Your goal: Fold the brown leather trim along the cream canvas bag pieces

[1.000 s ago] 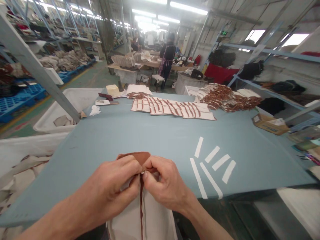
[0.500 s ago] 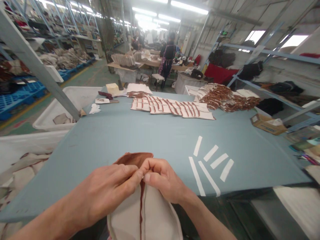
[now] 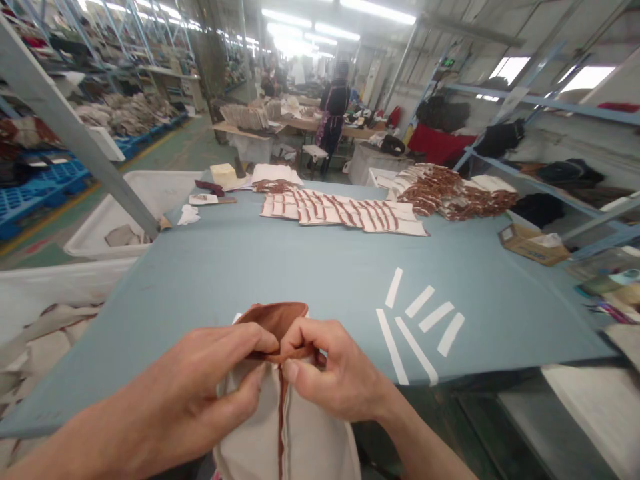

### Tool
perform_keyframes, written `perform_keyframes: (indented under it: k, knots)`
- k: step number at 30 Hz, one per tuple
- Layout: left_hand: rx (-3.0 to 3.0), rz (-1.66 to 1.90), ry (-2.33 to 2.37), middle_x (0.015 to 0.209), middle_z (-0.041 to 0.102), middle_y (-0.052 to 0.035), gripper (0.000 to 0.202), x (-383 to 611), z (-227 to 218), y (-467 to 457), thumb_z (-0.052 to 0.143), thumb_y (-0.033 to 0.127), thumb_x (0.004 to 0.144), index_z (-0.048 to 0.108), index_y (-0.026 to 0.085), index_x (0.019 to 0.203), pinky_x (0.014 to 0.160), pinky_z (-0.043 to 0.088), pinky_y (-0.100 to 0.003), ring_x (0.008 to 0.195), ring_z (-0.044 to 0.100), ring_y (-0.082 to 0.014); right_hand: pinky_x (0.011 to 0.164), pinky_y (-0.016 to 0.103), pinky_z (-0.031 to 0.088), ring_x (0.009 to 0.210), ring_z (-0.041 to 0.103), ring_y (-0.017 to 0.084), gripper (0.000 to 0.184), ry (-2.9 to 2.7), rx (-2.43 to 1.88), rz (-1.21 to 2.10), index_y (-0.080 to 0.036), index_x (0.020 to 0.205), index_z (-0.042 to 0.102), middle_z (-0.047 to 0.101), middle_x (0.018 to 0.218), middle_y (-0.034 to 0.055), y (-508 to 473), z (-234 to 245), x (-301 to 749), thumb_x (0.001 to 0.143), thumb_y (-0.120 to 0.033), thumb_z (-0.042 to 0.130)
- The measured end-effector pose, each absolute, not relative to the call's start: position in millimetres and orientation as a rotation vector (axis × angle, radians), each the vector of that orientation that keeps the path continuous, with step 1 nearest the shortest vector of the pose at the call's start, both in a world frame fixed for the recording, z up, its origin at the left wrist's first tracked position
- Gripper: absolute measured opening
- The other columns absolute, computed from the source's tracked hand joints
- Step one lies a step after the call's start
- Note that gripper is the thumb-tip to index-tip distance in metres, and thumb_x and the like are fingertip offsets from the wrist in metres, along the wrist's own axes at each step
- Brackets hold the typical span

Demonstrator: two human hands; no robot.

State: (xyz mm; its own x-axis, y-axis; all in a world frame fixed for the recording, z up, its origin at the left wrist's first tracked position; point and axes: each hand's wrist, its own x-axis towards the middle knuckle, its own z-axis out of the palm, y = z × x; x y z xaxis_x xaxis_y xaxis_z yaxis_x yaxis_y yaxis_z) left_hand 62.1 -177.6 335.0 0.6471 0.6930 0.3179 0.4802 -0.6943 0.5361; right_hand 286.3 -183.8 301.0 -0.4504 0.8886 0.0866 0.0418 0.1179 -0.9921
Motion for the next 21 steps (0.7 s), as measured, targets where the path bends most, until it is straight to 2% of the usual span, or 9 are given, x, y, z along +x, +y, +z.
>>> perform_keyframes:
  k: [5,9,12,14,18,21]
  knots:
    - [2.399,0.417,0.892,0.087,0.075,0.0075,0.019,53,342,-176,0.053,0.021,0.106,0.070,0.028,0.102,0.072,0.047,-0.020,0.076,0.070,-0.0118,0.062,0.024,0.040,0.062,0.048,0.011,0.009,-1.831,-0.902,1.070,-0.023,0.078,0.059,0.059,0.070,-0.0050,-190,303,289,0.084,-0.018,0.064]
    - [2.395,0.332,0.839,0.077,0.068,0.0061,0.027,54,348,-171,0.053,0.029,0.111,0.065,0.025,0.087,0.065,0.040,-0.025,0.068,0.061,-0.0132,0.070,0.027,0.043,0.069,0.057,0.015,0.010,-1.964,-0.878,0.861,-0.024,0.084,0.060,0.067,0.077,-0.0018,-194,304,291,0.090,-0.016,0.061]
    - [2.381,0.324,0.815,0.076,0.066,0.0060,0.029,59,351,-167,0.052,0.029,0.111,0.062,0.024,0.083,0.066,0.041,-0.023,0.068,0.061,-0.0124,0.073,0.029,0.044,0.074,0.061,0.017,0.012,-2.036,-0.901,0.738,-0.024,0.088,0.062,0.071,0.081,0.0005,-199,308,294,0.096,-0.016,0.060]
    - [2.382,0.334,0.793,0.072,0.062,0.0065,0.029,63,350,-163,0.051,0.025,0.107,0.058,0.023,0.079,0.064,0.040,-0.022,0.066,0.059,-0.0114,0.074,0.030,0.045,0.075,0.063,0.017,0.010,-2.054,-0.909,0.735,-0.023,0.089,0.063,0.073,0.082,0.0013,-201,311,297,0.098,-0.017,0.061]
    - [2.472,0.470,0.767,0.061,0.043,0.0089,0.028,71,337,-162,0.045,0.013,0.097,0.043,0.023,0.071,0.054,0.030,-0.026,0.054,0.042,-0.0099,0.076,0.028,0.048,0.078,0.066,0.017,0.005,-1.982,-0.908,0.921,-0.022,0.093,0.067,0.076,0.087,0.0016,-199,309,302,0.095,-0.019,0.064]
    - [2.376,0.649,0.759,0.061,0.035,0.0095,0.028,75,320,-169,0.043,0.011,0.097,0.039,0.023,0.072,0.053,0.027,-0.026,0.053,0.035,-0.0096,0.069,0.024,0.046,0.070,0.062,0.013,0.016,-1.873,-0.869,1.110,-0.021,0.087,0.068,0.072,0.080,-0.0009,-193,302,302,0.101,-0.025,0.061]
